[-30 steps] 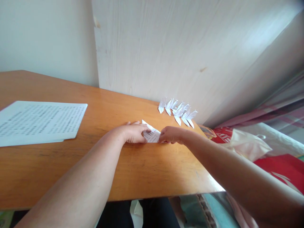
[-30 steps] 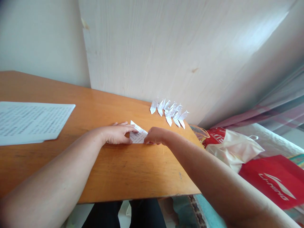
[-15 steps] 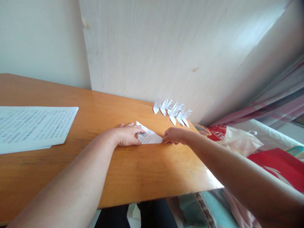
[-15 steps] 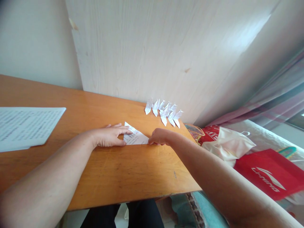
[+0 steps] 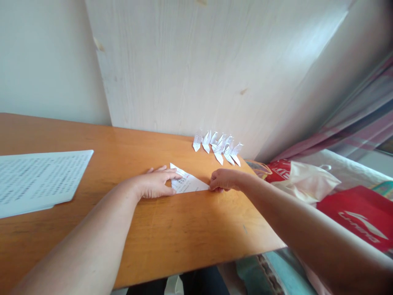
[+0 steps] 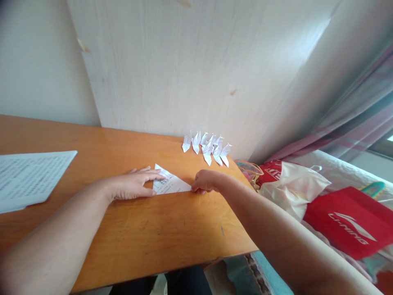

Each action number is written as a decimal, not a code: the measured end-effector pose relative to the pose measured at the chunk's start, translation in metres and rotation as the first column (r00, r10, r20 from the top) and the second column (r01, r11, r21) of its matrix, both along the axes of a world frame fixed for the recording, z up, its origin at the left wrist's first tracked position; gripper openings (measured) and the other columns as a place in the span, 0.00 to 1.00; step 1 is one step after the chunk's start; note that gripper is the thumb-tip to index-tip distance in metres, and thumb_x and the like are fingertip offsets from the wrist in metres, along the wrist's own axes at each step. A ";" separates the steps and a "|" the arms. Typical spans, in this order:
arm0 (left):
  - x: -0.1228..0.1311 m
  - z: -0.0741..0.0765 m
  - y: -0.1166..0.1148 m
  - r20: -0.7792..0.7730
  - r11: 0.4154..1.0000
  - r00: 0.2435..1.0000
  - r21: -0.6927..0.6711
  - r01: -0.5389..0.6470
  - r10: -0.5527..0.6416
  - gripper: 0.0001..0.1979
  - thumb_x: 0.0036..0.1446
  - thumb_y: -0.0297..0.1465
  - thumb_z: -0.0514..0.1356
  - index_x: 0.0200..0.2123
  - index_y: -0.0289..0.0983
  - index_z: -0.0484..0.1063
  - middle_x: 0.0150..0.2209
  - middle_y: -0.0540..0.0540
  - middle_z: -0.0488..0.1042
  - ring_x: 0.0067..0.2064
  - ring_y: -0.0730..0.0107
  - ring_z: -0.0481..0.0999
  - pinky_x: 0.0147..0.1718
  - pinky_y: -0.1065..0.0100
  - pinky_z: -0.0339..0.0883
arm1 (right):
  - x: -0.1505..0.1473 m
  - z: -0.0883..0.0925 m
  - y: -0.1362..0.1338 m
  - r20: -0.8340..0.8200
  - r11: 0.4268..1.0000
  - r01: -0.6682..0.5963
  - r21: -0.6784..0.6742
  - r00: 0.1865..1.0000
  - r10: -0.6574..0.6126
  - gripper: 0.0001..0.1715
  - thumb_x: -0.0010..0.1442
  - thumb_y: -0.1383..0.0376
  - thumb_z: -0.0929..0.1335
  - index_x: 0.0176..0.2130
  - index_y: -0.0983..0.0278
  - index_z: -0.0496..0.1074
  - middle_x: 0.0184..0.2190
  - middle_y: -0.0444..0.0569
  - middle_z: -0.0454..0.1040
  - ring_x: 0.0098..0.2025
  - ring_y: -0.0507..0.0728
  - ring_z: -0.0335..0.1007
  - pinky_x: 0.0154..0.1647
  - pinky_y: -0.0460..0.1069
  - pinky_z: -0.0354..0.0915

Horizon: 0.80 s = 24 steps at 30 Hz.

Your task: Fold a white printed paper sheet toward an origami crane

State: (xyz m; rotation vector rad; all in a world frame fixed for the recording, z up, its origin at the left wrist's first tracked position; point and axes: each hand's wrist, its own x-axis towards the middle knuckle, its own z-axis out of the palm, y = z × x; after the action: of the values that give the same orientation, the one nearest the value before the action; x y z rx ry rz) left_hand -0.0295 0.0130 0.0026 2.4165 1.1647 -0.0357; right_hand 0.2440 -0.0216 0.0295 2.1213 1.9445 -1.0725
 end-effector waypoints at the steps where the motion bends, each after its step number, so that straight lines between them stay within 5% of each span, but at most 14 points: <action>1: 0.000 -0.001 0.001 0.004 1.000 1.000 0.003 -0.001 0.001 0.35 0.54 0.49 0.59 0.65 0.57 0.58 0.71 0.49 0.48 0.72 0.49 0.37 0.65 0.42 0.33 | 0.001 0.000 0.000 -0.012 1.000 0.000 -0.002 1.000 0.000 0.08 0.46 0.69 0.69 0.20 0.64 0.66 0.17 0.42 0.68 0.20 0.50 0.59 0.21 0.46 0.51; 10: -0.007 -0.012 0.007 0.015 0.999 1.000 0.023 0.022 -0.022 0.33 0.55 0.47 0.58 0.65 0.59 0.57 0.71 0.53 0.46 0.72 0.51 0.35 0.66 0.44 0.33 | 0.010 -0.006 0.003 -0.112 1.000 -0.011 -0.009 0.994 0.010 0.08 0.46 0.72 0.68 0.19 0.64 0.67 0.18 0.43 0.70 0.21 0.50 0.65 0.21 0.45 0.55; 24: -0.006 -0.004 0.005 -0.020 0.999 0.999 0.007 0.033 -0.033 0.33 0.56 0.47 0.58 0.65 0.56 0.58 0.71 0.53 0.45 0.72 0.49 0.35 0.66 0.41 0.32 | 0.015 -0.013 -0.001 -0.141 0.998 -0.019 0.067 0.990 0.029 0.04 0.41 0.72 0.67 0.20 0.65 0.68 0.17 0.44 0.70 0.22 0.52 0.67 0.23 0.45 0.57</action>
State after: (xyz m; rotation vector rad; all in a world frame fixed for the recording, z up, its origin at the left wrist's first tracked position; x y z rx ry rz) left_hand -0.0358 0.0176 -0.0010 2.4470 1.1359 -0.0665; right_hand 0.2594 -0.0223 0.0164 2.1016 2.0890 -1.2023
